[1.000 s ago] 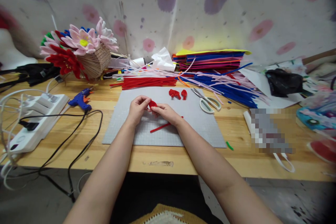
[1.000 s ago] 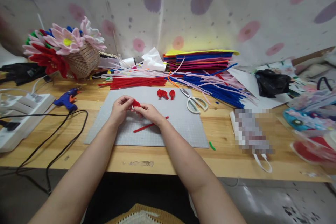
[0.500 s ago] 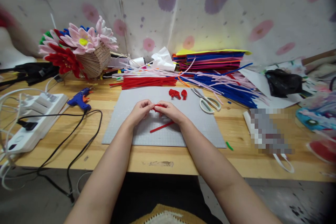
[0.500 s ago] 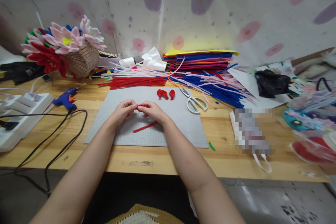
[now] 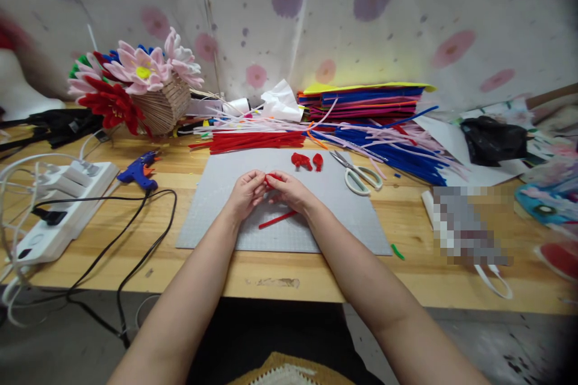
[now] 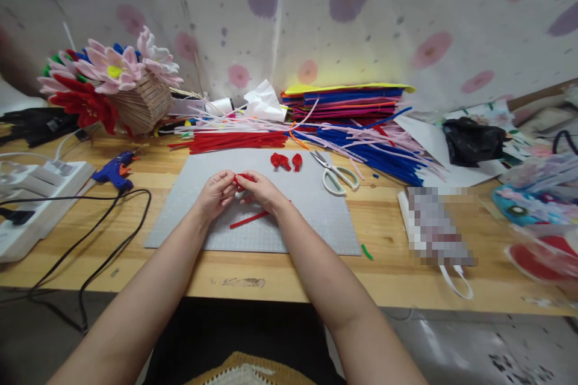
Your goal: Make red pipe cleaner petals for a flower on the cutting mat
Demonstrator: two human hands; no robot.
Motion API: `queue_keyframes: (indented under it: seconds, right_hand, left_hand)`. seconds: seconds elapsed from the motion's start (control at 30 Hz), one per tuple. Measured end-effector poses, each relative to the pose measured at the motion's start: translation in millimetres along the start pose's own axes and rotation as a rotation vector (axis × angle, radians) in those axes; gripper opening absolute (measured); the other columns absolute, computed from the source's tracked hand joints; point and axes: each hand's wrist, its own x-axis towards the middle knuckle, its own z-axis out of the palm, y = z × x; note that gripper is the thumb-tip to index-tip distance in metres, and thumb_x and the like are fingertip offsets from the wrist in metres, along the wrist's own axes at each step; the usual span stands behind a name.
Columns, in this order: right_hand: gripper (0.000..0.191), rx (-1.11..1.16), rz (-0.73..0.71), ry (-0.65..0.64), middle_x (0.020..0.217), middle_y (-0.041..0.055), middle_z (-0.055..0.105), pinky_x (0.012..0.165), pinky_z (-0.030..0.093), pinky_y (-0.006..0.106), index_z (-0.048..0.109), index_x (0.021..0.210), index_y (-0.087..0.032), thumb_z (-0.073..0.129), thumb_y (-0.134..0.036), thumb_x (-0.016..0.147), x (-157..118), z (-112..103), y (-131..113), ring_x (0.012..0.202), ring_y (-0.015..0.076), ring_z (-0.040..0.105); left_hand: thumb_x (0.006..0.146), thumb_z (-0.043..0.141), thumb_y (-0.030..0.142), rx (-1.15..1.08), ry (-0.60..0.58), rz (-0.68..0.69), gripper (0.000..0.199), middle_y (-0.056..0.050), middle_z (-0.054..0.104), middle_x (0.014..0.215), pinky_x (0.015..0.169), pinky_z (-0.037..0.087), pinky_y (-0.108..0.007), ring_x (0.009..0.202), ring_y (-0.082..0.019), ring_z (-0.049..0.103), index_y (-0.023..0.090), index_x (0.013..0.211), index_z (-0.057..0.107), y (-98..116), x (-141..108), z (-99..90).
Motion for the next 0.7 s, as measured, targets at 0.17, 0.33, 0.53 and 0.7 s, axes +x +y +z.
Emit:
queue_keyframes:
  seconds: [0.17, 0.33, 0.53, 0.7]
  right_hand:
    - [0.031, 0.022, 0.044, -0.109, 0.081, 0.0026, 0.061, 0.053, 0.044, 0.021, 0.055, 0.084, -0.019, 0.062, -0.044, 0.069, -2, 0, 1, 0.071, 0.0115, 0.057]
    - [0.030, -0.042, -0.053, -0.081, 0.083, 0.0015, 0.058, 0.057, 0.043, 0.020, 0.058, 0.087, -0.019, 0.058, -0.045, 0.072, -1, 3, 2, 0.074, 0.0104, 0.053]
    - [0.033, -0.143, -0.112, 0.081, 0.072, 0.0000, 0.052, 0.054, 0.040, 0.021, 0.059, 0.078, -0.016, 0.055, -0.048, 0.071, 5, 3, 8, 0.065, 0.0096, 0.048]
    - [0.033, -0.146, -0.123, 0.105, 0.070, -0.0004, 0.051, 0.052, 0.038, 0.021, 0.058, 0.075, -0.015, 0.055, -0.047, 0.069, 6, 3, 8, 0.063, 0.0091, 0.046]
  left_hand:
    - [0.062, 0.068, 0.035, -0.025, -0.070, -0.049, 0.033, 0.010, 0.030, 0.037, 0.027, 0.018, -0.014, 0.029, -0.001, 0.020, 0.016, 0.058, 0.041, 1, 0, -5.8]
    - [0.065, 0.064, 0.035, 0.010, -0.036, -0.030, 0.033, 0.010, 0.026, 0.035, 0.028, 0.019, -0.014, 0.029, -0.002, 0.019, 0.017, 0.056, 0.038, 4, 3, -10.1]
    - [0.072, 0.050, 0.052, 0.099, 0.026, 0.051, 0.037, 0.009, 0.030, 0.041, 0.030, 0.024, -0.016, 0.032, -0.003, 0.023, 0.016, 0.065, 0.047, 0, 7, -11.7]
    - [0.071, 0.054, 0.047, 0.232, 0.057, 0.098, 0.032, 0.010, 0.029, 0.041, 0.032, 0.025, -0.016, 0.034, -0.004, 0.024, 0.018, 0.065, 0.044, -4, 5, -11.4]
